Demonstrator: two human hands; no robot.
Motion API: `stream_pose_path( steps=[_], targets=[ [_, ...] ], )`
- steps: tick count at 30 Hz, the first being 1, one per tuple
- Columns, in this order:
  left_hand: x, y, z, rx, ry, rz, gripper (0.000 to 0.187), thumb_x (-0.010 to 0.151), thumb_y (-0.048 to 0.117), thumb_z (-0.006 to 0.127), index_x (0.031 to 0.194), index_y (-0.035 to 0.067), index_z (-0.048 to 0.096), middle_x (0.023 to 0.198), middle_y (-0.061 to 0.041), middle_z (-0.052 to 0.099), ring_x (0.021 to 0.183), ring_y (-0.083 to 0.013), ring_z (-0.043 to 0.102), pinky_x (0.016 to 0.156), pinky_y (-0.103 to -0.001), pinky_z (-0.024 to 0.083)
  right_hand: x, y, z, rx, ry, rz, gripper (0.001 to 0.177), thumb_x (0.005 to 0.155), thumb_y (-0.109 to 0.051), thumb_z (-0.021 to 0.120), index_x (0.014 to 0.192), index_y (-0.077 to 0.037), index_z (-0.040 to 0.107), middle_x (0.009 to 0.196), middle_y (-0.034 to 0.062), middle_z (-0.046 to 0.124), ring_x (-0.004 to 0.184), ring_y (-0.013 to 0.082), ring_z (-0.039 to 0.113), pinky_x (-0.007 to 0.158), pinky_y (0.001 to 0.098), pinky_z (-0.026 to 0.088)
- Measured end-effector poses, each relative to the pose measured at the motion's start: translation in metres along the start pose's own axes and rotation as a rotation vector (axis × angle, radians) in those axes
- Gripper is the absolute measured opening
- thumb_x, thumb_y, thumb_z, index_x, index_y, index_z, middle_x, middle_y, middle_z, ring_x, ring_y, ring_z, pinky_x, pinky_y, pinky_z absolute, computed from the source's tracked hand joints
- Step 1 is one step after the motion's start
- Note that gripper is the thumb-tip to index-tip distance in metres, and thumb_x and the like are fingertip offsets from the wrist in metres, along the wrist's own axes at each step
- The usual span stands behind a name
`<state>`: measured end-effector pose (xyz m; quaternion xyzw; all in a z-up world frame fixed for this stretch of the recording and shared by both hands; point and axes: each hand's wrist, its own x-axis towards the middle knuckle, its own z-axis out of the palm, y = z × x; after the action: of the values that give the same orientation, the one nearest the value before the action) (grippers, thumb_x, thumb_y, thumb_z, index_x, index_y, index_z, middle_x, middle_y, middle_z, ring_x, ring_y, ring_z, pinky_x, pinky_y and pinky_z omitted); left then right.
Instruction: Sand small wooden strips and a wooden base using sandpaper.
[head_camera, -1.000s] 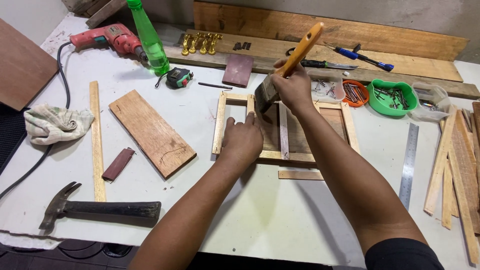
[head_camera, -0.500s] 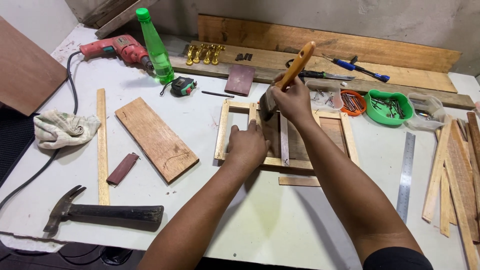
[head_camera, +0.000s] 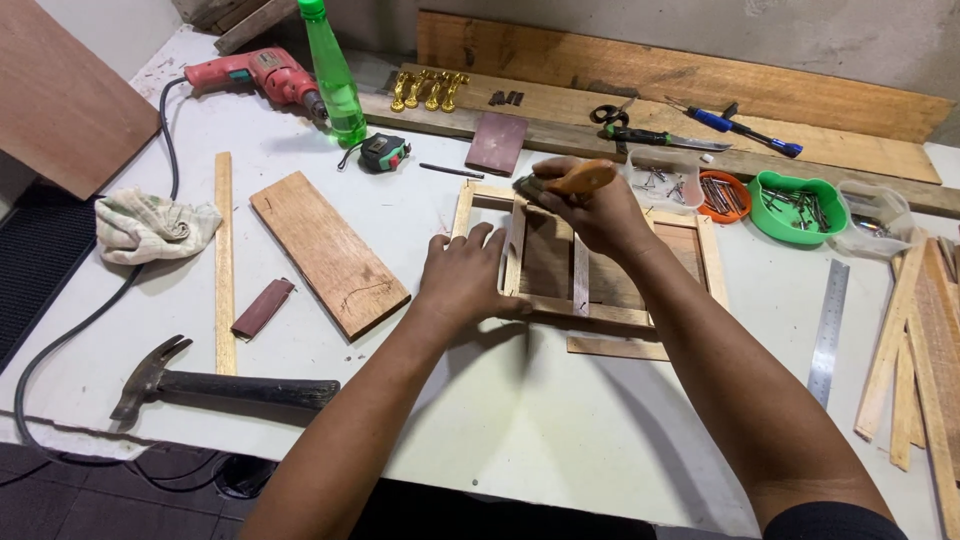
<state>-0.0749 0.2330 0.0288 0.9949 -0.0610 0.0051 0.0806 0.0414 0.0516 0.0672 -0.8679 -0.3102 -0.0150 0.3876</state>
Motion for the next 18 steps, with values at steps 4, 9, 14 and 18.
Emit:
stream_pose_path(
  steps=[4, 9, 14, 18],
  targets=[
    [-0.015, -0.003, 0.002, 0.043, -0.019, 0.038, 0.103, 0.068, 0.068, 0.081, 0.146, 0.010, 0.046, 0.141, -0.011, 0.052, 0.131, -0.0295, 0.049, 0.113, -0.054, 0.029, -0.009, 0.019, 0.013, 0.057, -0.149, -0.029, 0.034, 0.090, -0.016, 0.076, 0.123, -0.011, 0.072, 0.119, 0.0044, 0.077, 0.103, 0.0154, 0.073, 0.089, 0.0298, 0.058],
    [-0.006, -0.014, 0.024, -0.009, 0.053, 0.049, 0.076, 0.067, 0.048, 0.090, 0.126, 0.007, 0.064, 0.130, -0.010, 0.058, 0.130, -0.0300, 0.051, 0.115, -0.048, 0.031, -0.040, -0.022, -0.001, 0.046, -0.427, -0.004, 0.032, 0.086, -0.014, 0.076, 0.117, -0.014, 0.077, 0.116, 0.0008, 0.079, 0.101, 0.0141, 0.074, 0.092, 0.0289, 0.057],
    [0.009, -0.036, 0.080, 0.058, 0.173, 0.117, 0.061, 0.072, 0.033, 0.087, 0.125, 0.010, 0.069, 0.130, -0.007, 0.061, 0.129, -0.0268, 0.055, 0.115, -0.044, 0.038, -0.039, -0.012, -0.009, 0.275, -0.505, 0.075, 0.030, 0.090, -0.014, 0.074, 0.119, -0.009, 0.075, 0.119, 0.0017, 0.077, 0.110, 0.0141, 0.071, 0.098, 0.0307, 0.055],
    [-0.011, -0.006, 0.015, -0.011, 0.040, 0.051, 0.078, 0.067, 0.062, 0.087, 0.119, 0.006, 0.068, 0.127, -0.011, 0.059, 0.127, -0.0289, 0.052, 0.117, -0.049, 0.030, -0.004, 0.033, 0.004, 0.609, -0.455, 0.131, 0.036, 0.090, -0.012, 0.074, 0.125, -0.003, 0.067, 0.116, 0.0049, 0.076, 0.113, 0.0141, 0.069, 0.100, 0.0315, 0.055]
  ],
)
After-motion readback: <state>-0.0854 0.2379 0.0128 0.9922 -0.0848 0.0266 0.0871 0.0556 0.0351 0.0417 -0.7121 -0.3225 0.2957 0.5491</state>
